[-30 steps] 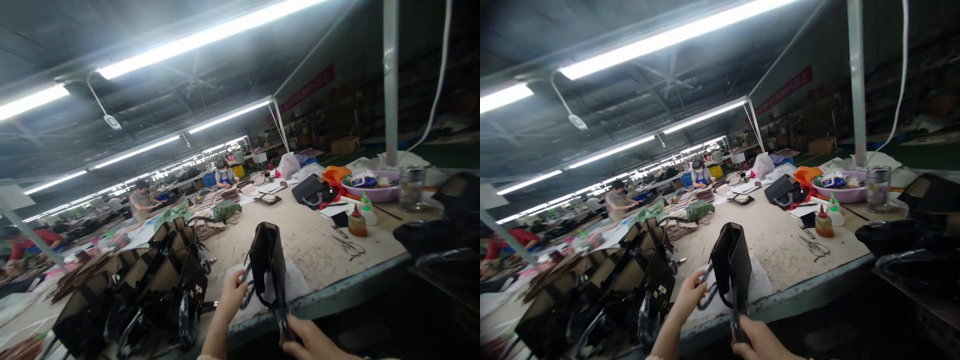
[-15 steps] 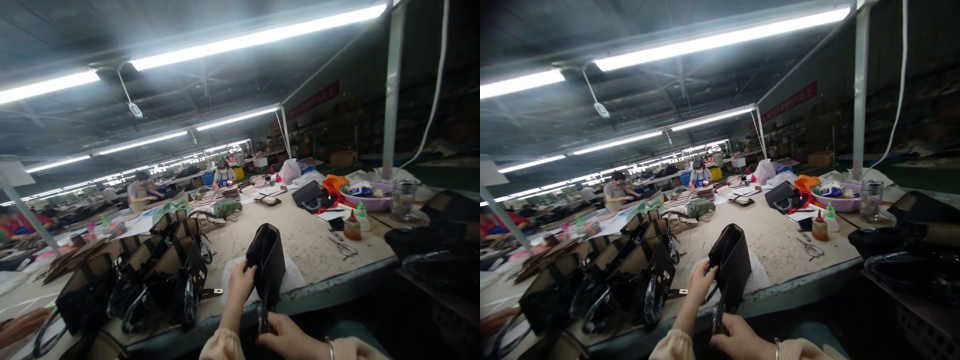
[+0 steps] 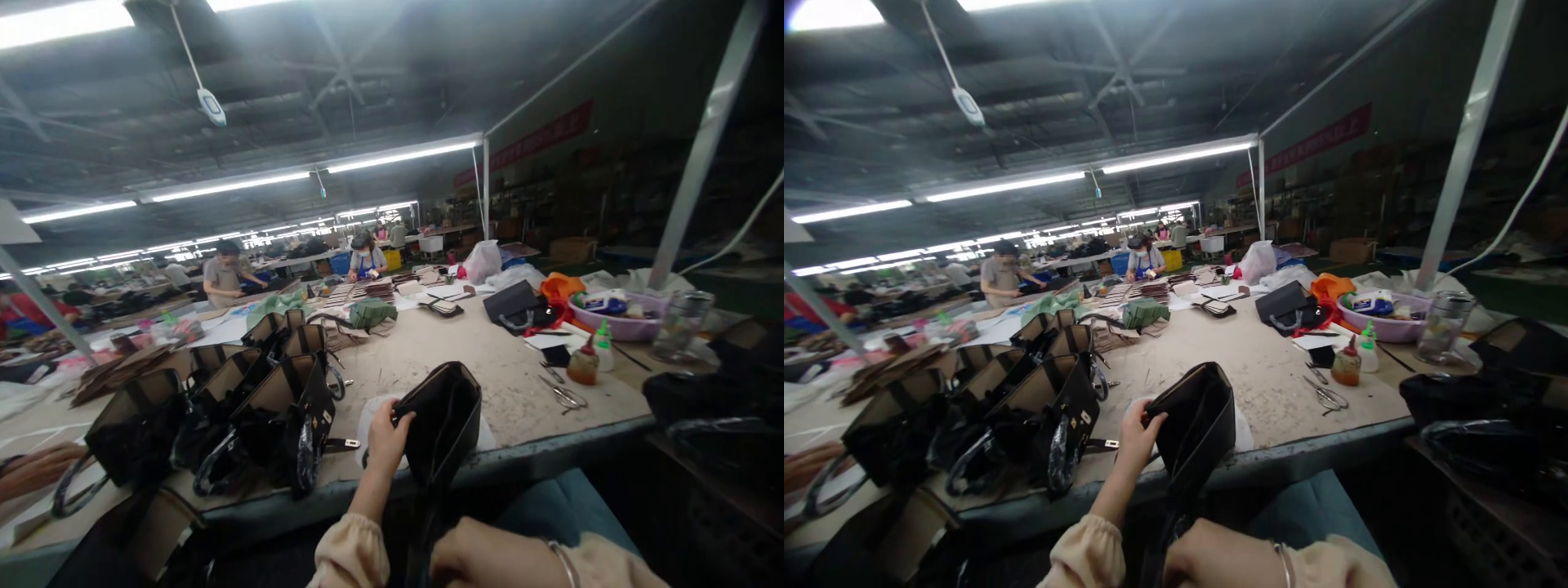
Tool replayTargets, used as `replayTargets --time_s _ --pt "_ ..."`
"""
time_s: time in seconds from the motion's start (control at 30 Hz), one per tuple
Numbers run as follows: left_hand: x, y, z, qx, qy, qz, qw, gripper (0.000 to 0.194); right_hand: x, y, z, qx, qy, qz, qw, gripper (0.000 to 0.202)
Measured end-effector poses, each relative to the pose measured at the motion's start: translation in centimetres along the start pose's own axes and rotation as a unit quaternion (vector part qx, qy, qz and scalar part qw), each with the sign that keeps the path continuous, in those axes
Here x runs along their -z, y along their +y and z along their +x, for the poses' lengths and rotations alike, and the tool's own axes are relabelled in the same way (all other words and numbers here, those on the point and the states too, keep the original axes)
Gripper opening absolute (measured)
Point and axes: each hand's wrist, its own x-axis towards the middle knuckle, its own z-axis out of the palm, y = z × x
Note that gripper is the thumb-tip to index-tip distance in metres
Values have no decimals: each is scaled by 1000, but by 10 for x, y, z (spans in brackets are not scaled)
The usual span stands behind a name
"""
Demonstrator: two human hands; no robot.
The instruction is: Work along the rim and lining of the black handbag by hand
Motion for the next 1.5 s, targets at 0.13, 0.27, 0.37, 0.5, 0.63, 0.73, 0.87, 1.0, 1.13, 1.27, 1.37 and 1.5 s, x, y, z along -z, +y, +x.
replayTargets --time_s 0.13,0.27,0.37,0.5,0.63,0.73,0.87,1.0,1.13,1.27,1.37,1.5 --pt "0 -3 -2 -21 12 -41 999 27 67 -21 -4 -25 93 -59 994 14" --pt "-1 -1 -1 -14 23 -65 998 19 122 -4 20 -14 237 -119 964 18" --pt "-3 0 1 -5 25 -76 997 20 143 19 43 7 221 -171 960 23" --pt "-2 3 2 -4 27 -90 996 23 152 41 67 10 168 -238 956 21" --pt "-1 6 2 -8 19 -105 994 26 152 51 83 -6 142 -282 949 15" --pt "-1 8 2 1 21 -103 994 26 150 54 90 -17 133 -311 941 6" --pt "0 10 3 16 29 -101 994 29 147 56 92 -13 126 -315 940 12" --pt "1 11 4 30 26 -135 990 32 145 58 90 -20 106 -311 944 15" --pt "1 13 4 45 19 -178 983 24 146 59 89 -44 103 -316 942 18" --pt "0 16 5 61 13 -195 979 21 148 60 89 -64 129 -319 937 20" --pt "-2 18 6 58 19 -199 978 19 148 62 89 -69 147 -317 935 19" --pt "-6 20 5 48 31 -195 979 19 146 63 89 -74 172 -324 927 18"
